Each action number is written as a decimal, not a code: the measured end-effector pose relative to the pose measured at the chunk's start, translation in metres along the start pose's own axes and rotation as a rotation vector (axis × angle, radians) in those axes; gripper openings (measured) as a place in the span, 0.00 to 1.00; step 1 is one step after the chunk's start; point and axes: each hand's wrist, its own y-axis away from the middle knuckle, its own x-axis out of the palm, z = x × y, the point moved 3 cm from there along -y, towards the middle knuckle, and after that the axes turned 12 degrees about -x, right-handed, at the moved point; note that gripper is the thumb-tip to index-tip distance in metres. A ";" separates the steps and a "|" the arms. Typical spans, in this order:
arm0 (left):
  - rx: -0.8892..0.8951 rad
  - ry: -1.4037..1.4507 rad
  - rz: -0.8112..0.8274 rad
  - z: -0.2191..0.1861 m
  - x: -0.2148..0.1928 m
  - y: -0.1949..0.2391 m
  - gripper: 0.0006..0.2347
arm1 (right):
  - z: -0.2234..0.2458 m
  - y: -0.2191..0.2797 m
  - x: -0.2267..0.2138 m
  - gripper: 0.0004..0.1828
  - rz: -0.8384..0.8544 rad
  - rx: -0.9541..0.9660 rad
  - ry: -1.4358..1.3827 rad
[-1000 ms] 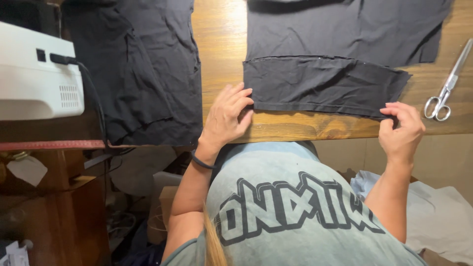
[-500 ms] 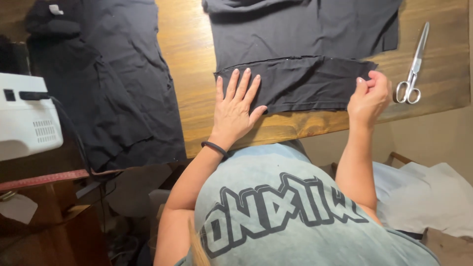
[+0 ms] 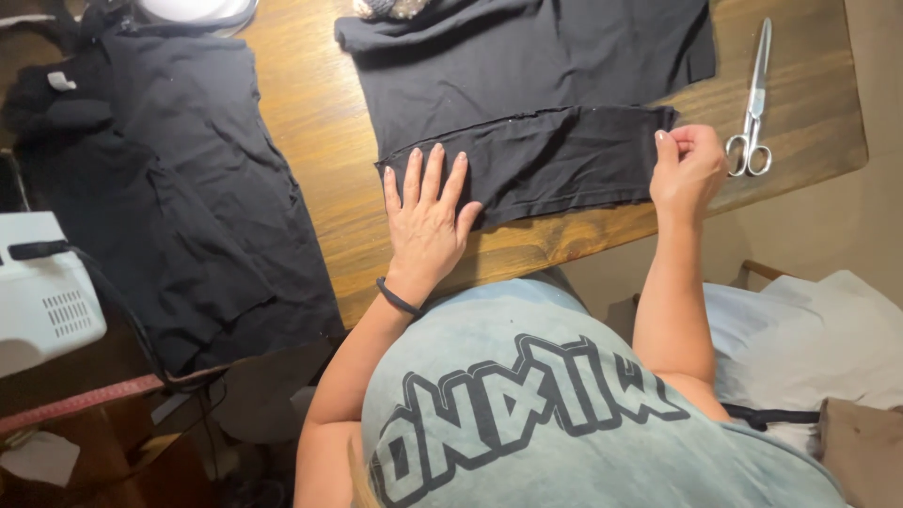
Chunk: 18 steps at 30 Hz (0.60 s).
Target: Cutting black fabric with scissors and organizing sewing supplies on a wooden table
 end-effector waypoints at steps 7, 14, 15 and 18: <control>0.001 -0.045 -0.054 0.001 0.006 -0.005 0.29 | 0.016 -0.003 -0.009 0.05 -0.191 -0.004 -0.072; -0.036 -0.055 0.078 0.002 0.008 -0.007 0.34 | 0.058 -0.022 -0.037 0.15 -0.164 -0.007 -0.290; -0.031 -0.056 0.085 0.000 0.004 -0.008 0.34 | 0.073 -0.031 -0.047 0.15 -0.164 0.001 -0.286; -0.024 -0.140 0.098 -0.005 -0.005 -0.008 0.34 | 0.105 -0.052 -0.069 0.08 -0.146 -0.126 -0.323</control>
